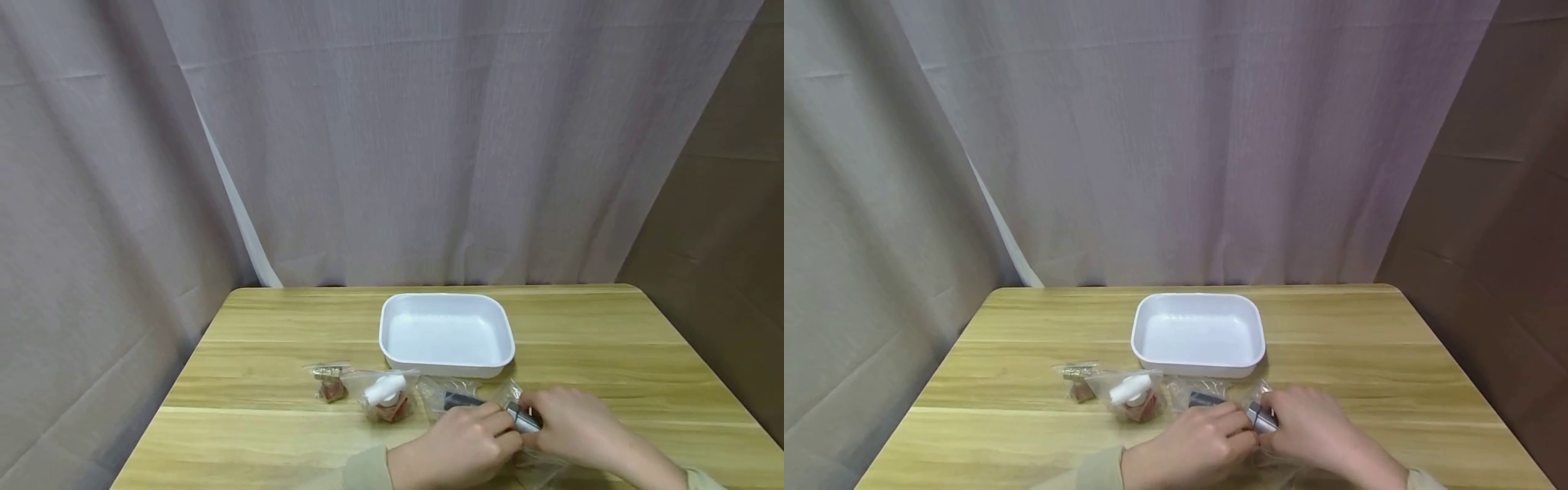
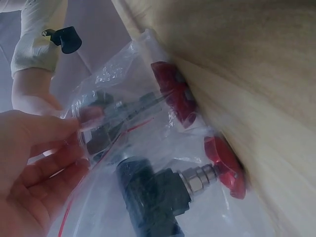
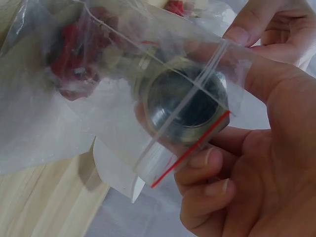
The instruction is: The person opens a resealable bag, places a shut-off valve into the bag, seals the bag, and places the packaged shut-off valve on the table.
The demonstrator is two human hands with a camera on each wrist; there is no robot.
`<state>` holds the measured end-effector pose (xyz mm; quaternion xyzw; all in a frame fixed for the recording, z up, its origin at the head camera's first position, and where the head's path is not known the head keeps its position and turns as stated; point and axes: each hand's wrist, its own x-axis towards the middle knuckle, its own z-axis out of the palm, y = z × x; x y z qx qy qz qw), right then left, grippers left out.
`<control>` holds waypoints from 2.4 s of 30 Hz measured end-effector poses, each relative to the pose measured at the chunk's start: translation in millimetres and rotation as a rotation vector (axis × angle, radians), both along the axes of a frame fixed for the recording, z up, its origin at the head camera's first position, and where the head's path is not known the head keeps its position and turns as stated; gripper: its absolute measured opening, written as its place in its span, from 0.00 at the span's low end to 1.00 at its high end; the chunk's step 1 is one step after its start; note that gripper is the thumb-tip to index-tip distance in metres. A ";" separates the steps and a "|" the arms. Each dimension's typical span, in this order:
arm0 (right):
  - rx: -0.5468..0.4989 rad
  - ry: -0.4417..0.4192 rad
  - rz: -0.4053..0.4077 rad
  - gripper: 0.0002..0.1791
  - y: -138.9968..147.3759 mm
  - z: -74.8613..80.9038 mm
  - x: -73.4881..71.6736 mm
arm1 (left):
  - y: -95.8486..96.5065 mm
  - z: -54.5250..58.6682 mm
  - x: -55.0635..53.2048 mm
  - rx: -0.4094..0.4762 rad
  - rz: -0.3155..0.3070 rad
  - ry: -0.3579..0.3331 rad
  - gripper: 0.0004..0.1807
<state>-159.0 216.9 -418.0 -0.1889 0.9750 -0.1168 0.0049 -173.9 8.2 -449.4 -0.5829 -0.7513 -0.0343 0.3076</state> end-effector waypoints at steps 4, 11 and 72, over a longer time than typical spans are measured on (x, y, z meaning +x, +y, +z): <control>0.005 0.012 -0.007 0.17 -0.7 -1.3 1.2 | -0.6 0.8 -0.1 -0.007 -0.003 0.002 0.07; -0.020 -0.026 -0.021 0.15 -0.6 -1.0 3.7 | -2.0 6.1 -1.4 0.048 -0.039 -0.057 0.07; -0.254 0.004 0.134 0.09 44.8 -21.6 42.1 | 19.7 17.7 -58.3 -0.278 0.141 -0.489 0.03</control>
